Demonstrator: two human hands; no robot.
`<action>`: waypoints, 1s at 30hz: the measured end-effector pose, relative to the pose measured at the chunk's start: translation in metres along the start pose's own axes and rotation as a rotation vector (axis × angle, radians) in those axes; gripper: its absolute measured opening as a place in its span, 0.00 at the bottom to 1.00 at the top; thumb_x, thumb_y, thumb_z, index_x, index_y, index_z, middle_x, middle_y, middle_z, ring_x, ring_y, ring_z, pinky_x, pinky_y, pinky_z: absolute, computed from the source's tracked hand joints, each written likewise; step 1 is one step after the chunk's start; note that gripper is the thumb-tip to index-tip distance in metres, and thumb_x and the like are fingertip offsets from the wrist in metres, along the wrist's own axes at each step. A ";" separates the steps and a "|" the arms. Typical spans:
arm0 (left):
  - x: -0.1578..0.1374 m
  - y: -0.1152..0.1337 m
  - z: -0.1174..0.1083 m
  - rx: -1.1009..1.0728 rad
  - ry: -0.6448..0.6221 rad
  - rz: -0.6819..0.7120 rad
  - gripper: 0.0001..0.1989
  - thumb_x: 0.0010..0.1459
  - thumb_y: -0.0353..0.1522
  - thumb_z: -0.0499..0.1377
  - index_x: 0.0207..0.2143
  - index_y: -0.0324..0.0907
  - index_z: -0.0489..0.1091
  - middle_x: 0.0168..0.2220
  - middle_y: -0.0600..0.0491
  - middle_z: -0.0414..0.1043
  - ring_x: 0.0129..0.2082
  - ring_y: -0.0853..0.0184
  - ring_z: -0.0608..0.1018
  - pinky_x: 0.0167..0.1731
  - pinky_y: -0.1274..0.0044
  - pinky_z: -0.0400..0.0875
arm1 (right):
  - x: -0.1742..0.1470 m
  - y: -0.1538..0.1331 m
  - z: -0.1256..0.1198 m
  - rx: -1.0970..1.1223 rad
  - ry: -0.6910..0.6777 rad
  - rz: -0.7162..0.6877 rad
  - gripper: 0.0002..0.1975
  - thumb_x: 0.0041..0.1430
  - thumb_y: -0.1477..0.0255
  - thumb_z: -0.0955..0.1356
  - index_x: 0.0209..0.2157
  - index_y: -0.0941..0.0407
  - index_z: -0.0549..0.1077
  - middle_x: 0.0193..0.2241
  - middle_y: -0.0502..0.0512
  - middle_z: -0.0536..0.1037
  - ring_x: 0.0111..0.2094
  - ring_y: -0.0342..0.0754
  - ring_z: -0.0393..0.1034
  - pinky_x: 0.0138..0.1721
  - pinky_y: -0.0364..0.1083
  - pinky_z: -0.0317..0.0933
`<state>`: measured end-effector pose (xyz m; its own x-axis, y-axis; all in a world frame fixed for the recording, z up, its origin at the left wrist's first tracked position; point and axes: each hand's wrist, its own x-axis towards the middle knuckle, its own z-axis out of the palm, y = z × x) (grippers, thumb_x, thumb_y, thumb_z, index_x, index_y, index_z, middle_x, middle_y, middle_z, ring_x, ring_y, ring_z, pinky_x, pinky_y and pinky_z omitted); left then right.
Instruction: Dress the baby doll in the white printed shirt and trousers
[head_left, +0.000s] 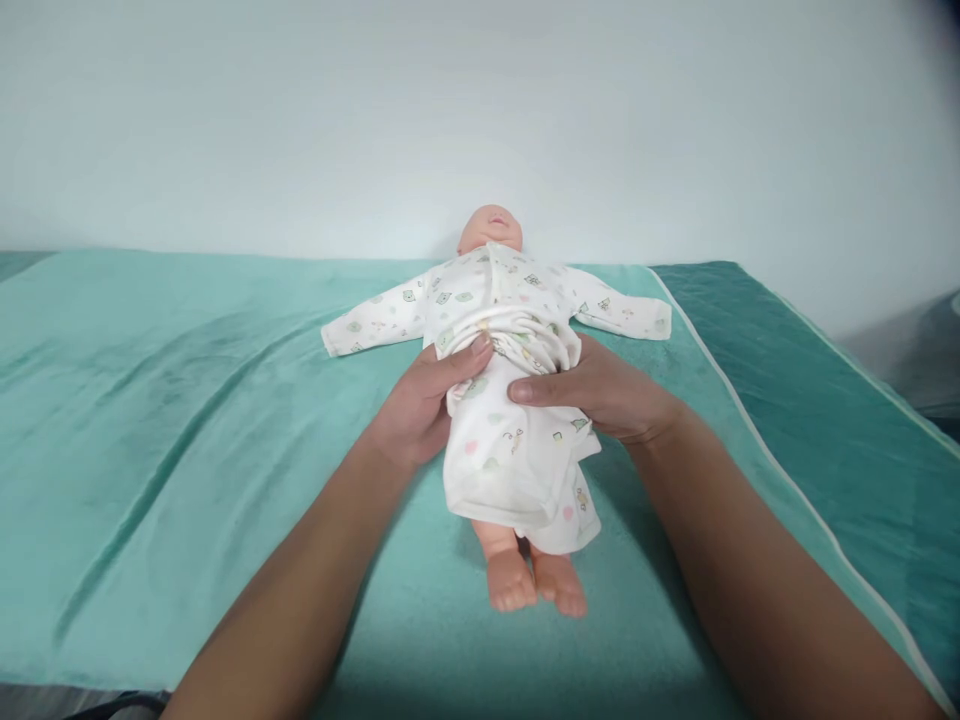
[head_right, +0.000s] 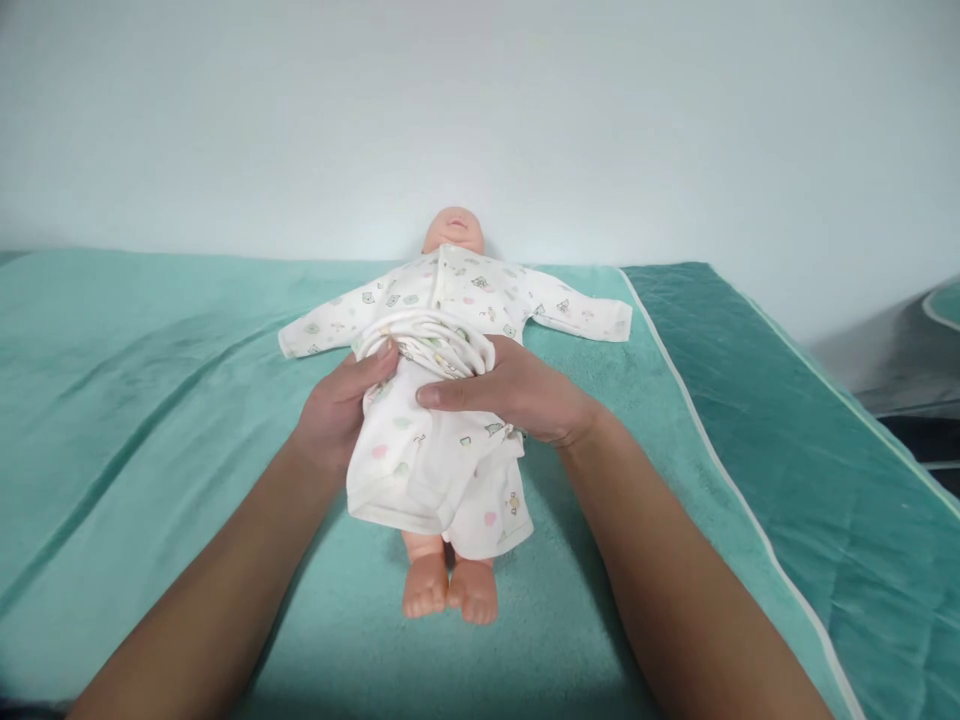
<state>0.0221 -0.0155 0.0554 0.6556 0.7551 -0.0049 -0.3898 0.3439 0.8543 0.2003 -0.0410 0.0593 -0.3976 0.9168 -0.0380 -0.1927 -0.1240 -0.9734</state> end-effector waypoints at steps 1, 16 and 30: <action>0.000 0.000 0.000 -0.002 0.003 0.006 0.27 0.54 0.44 0.64 0.53 0.40 0.71 0.42 0.44 0.79 0.47 0.49 0.79 0.47 0.61 0.74 | 0.000 -0.001 0.000 -0.001 0.000 0.006 0.28 0.43 0.68 0.80 0.48 0.53 0.77 0.42 0.54 0.81 0.43 0.54 0.77 0.43 0.50 0.72; -0.005 -0.001 0.004 -0.037 0.051 0.050 0.24 0.52 0.39 0.66 0.50 0.37 0.74 0.43 0.44 0.79 0.49 0.48 0.78 0.49 0.61 0.73 | -0.001 0.001 0.001 -0.045 -0.010 -0.023 0.26 0.47 0.66 0.78 0.50 0.53 0.77 0.44 0.55 0.80 0.45 0.55 0.76 0.45 0.50 0.71; -0.100 -0.039 0.076 -0.072 0.481 0.073 0.19 0.56 0.38 0.62 0.47 0.37 0.74 0.32 0.49 0.77 0.22 0.68 0.74 0.22 0.77 0.65 | -0.014 -0.021 0.012 -0.690 -0.248 -0.028 0.14 0.51 0.63 0.73 0.37 0.57 0.77 0.35 0.51 0.79 0.39 0.49 0.73 0.39 0.44 0.63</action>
<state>0.0206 -0.1467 0.0621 0.2586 0.9449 -0.2007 -0.4783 0.3058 0.8232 0.1994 -0.0561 0.0831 -0.6079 0.7931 -0.0380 0.3705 0.2411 -0.8970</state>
